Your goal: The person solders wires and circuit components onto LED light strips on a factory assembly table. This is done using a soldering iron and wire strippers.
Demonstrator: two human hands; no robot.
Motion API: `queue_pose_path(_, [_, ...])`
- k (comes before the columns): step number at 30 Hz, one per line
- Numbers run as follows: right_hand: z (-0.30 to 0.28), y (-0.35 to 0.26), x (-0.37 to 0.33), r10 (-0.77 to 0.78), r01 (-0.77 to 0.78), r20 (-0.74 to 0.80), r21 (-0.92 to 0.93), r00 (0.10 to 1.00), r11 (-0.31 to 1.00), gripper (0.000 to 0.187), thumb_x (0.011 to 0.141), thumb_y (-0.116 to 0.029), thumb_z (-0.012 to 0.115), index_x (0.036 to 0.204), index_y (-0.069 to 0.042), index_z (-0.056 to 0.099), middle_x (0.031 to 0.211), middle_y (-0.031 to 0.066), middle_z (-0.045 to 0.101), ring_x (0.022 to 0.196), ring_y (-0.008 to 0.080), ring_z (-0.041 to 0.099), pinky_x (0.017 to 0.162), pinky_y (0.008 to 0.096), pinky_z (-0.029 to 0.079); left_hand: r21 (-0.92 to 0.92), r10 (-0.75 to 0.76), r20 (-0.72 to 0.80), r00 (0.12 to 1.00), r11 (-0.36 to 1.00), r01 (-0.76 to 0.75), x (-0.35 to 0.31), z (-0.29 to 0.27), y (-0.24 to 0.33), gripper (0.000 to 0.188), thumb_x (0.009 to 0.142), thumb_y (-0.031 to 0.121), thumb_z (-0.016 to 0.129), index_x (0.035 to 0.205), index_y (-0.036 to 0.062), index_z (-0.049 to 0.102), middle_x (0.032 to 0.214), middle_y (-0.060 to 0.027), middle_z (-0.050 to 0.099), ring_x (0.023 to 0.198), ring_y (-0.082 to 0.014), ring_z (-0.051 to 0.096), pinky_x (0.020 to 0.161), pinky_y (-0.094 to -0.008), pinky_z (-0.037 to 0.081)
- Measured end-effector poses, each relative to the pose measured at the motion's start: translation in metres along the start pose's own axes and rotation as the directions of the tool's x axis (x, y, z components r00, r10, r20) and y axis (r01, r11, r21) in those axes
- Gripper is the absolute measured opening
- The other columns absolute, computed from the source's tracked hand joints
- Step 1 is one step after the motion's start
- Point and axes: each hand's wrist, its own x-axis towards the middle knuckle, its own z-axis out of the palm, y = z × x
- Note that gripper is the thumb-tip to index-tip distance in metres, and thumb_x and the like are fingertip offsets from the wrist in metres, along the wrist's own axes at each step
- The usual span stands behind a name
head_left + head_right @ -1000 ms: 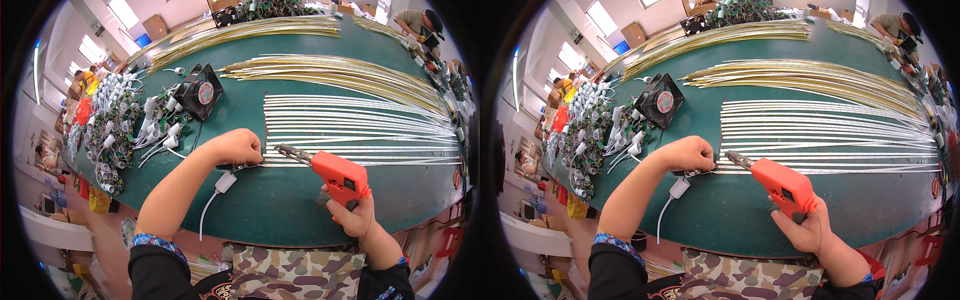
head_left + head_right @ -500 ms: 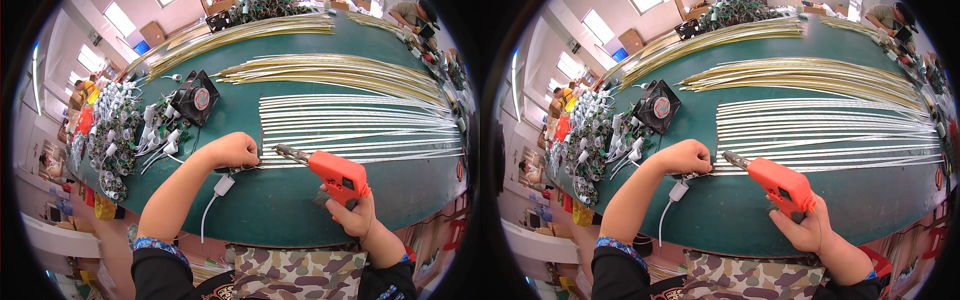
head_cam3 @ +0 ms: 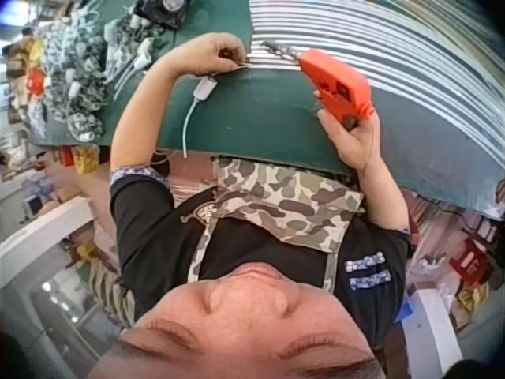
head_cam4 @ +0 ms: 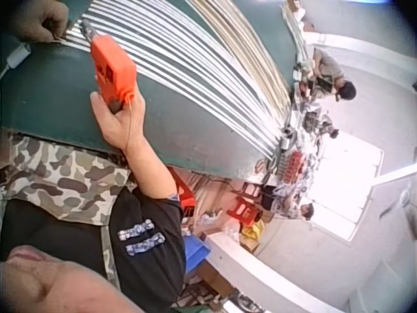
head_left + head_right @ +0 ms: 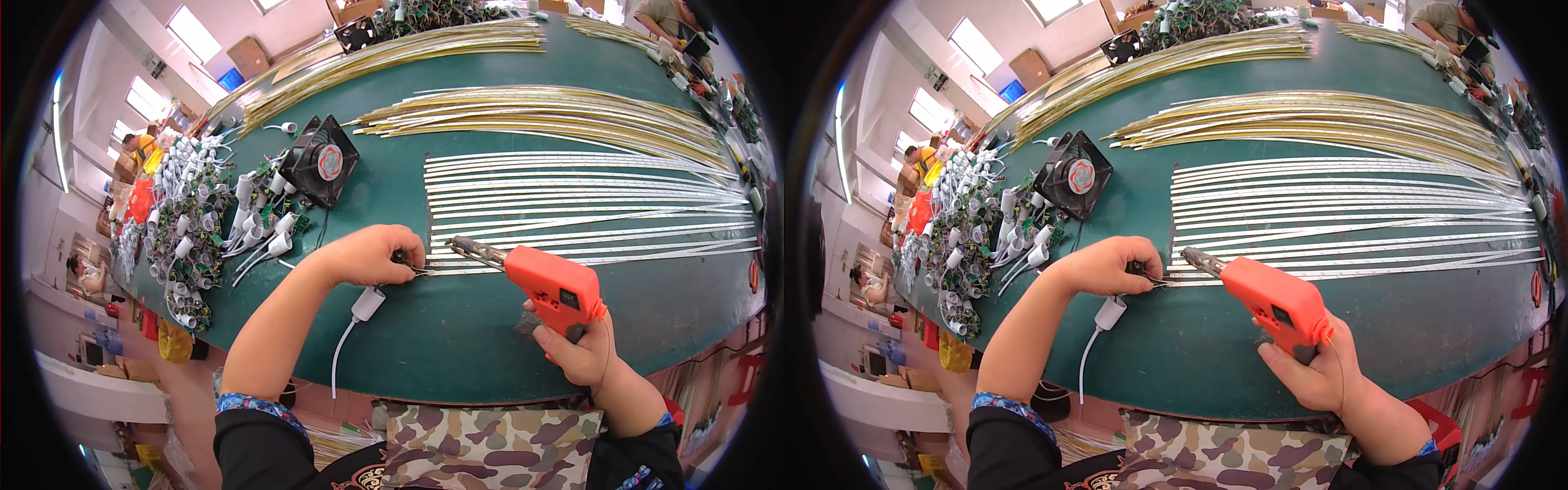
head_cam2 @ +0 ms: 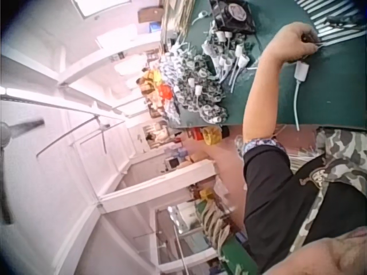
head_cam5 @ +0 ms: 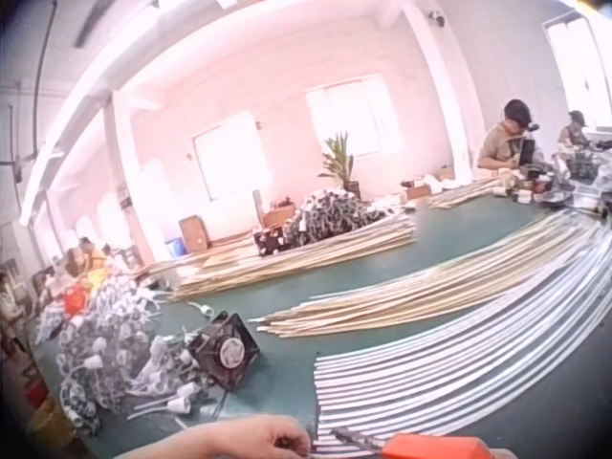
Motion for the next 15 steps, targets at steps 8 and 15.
queue_pose_path(8, [-0.0024,0.0021,0.0016,-0.002,0.003,0.025,-0.035,1.000,0.999,0.034,0.078,-0.007,0.064,0.111,0.001,0.057,0.088,0.0053,0.060,0.075,0.0109,0.055,0.072,0.0258,0.045,0.066,0.002,-0.055,0.998,0.998,0.002,0.0005,0.0071,0.0006,0.013,0.076,0.012,0.068,0.085,0.0040,0.063,0.084,-0.0060,0.057,0.081,-0.0184,0.056,0.073,-0.0303,0.046])
queue_pose_path(15, [0.0006,0.0059,0.0007,0.000,0.000,0.007,-0.005,1.000,1.000,0.036,0.079,-0.008,0.065,0.112,0.000,0.057,0.099,0.0082,0.063,0.088,0.0144,0.058,0.080,0.0286,0.046,-0.016,-0.096,-0.135,0.986,0.995,0.095,0.0002,0.0086,0.0030,0.015,0.079,0.017,0.067,0.084,0.0037,0.064,0.083,-0.0062,0.059,0.077,-0.0186,0.058,0.069,-0.0312,0.047])
